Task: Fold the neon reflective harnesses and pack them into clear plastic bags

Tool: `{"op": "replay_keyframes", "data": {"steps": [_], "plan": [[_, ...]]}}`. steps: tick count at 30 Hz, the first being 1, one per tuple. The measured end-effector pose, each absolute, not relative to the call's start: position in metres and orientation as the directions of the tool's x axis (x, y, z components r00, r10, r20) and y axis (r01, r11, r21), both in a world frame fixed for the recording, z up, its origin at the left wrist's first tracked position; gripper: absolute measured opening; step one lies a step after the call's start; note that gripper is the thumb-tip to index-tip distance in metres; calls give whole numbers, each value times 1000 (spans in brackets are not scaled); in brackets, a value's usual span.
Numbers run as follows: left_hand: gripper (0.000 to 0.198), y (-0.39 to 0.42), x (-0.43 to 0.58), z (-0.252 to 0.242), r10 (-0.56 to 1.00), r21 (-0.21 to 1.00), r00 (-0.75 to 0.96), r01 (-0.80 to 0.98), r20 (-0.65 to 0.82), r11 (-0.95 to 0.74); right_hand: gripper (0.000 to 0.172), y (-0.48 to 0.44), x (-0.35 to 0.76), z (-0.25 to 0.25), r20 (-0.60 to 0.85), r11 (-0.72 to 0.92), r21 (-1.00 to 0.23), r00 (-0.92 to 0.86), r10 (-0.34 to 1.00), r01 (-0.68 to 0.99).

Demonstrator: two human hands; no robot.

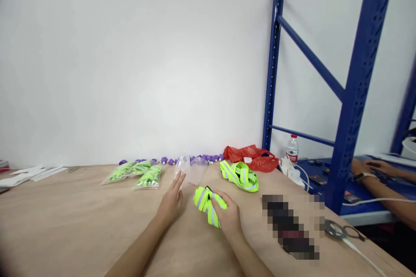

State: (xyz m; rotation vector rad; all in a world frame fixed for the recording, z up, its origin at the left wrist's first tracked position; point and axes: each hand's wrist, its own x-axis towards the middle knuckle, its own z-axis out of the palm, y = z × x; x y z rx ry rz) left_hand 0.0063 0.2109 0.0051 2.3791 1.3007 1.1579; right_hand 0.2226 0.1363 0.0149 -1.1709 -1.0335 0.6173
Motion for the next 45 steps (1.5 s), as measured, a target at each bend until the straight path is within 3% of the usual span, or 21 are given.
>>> {"op": "replay_keyframes", "data": {"steps": [7, 13, 17, 26, 30, 35, 39, 42, 45], "plan": [[92, 200, 17, 3, 792, 465, 379, 656, 478, -595, 44, 129, 218, 19, 270, 290, -957, 301, 914, -20], [87, 193, 23, 14, 795, 449, 505, 656, 336, -606, 46, 130, 212, 13, 205, 224, -972, 212, 956, -70], [92, 192, 24, 15, 776, 431, 530, 646, 342, -631, 45, 135, 212, 8, 172, 208, -972, 272, 947, -109], [102, 181, 37, 21, 752, 262, 562, 712, 344, -652, 46, 136, 213, 6, 96, 189, -961, 391, 915, -205], [101, 177, 42, 21, 748, 293, 547, 695, 377, -656, 45, 138, 215, 6, 68, 195, -947, 434, 898, -255], [84, 180, 36, 18, 798, 428, 472, 676, 374, -600, 45, 138, 219, 11, 43, 167, -944, 397, 917, -283], [50, 188, 21, 20, 827, 539, 407, 628, 387, -561, 43, 134, 220, 17, 83, 136, -963, 228, 970, -231], [27, 190, 12, 24, 806, 539, 402, 600, 435, -590, 41, 127, 219, 20, 71, 74, -978, 21, 997, -195], [26, 189, 11, 28, 781, 476, 437, 622, 447, -621, 42, 121, 216, 24, 64, 53, -992, -100, 993, -111]]}}
